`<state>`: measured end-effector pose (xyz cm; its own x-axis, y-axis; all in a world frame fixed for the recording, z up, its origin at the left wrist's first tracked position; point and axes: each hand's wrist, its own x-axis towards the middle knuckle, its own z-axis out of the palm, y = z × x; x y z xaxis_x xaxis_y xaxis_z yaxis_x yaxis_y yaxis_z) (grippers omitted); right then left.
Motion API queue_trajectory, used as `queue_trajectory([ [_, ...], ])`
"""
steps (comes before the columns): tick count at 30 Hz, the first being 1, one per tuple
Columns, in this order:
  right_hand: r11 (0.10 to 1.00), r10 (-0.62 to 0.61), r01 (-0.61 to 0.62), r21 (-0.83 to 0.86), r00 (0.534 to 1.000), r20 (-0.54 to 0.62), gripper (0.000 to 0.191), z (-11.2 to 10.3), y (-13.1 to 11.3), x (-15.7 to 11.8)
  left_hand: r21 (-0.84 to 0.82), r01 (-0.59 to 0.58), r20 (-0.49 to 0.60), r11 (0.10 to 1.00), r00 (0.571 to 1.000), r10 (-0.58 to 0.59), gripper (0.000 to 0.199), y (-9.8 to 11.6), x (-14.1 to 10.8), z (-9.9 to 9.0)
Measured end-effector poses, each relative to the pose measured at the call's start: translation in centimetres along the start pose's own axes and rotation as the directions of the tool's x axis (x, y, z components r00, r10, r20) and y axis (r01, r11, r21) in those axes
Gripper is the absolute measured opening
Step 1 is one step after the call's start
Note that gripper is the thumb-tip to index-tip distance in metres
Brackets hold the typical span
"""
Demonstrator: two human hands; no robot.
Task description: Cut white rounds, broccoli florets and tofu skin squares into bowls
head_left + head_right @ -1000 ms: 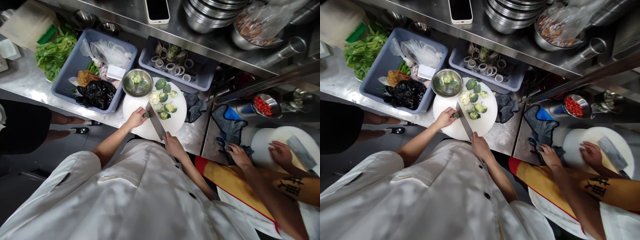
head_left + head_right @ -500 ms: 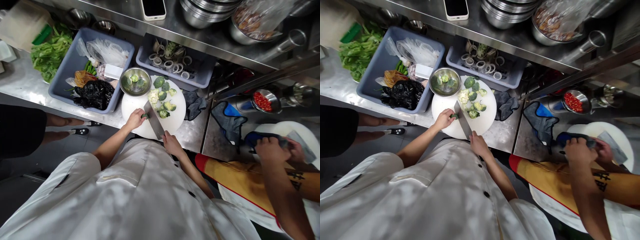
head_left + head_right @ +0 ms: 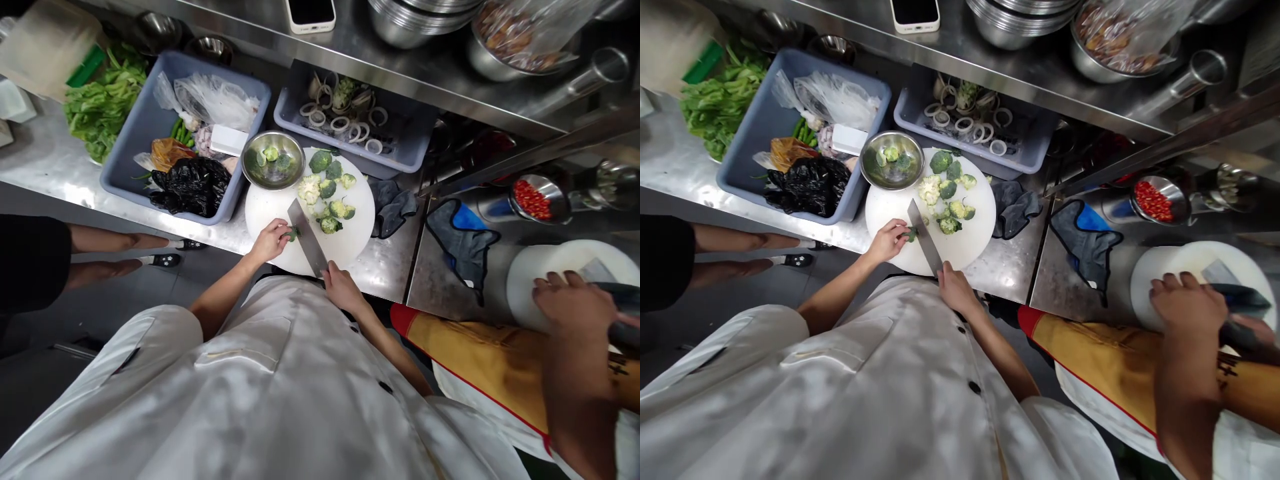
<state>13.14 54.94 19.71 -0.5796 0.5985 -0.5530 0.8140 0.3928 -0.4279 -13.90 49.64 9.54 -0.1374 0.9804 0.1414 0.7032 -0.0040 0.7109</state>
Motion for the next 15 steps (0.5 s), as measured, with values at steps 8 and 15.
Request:
queue_trajectory([
  [8, 0.995, -0.031, 0.03, -0.097, 0.999, -0.015, 0.02, -1.0, 2.6, -1.5, 0.041, 0.166, -0.033, 0.985, 0.986, -0.165, 0.025, 0.2, 2.0, -1.4],
  [15, 0.911, -0.1, 0.143, -0.387, 0.986, 0.13, 0.028, -1.4, 3.8, -4.5, 0.279, 0.048, -0.256, 0.959, 0.966, 0.026, 0.047, -1.6, 14.9, -7.2],
])
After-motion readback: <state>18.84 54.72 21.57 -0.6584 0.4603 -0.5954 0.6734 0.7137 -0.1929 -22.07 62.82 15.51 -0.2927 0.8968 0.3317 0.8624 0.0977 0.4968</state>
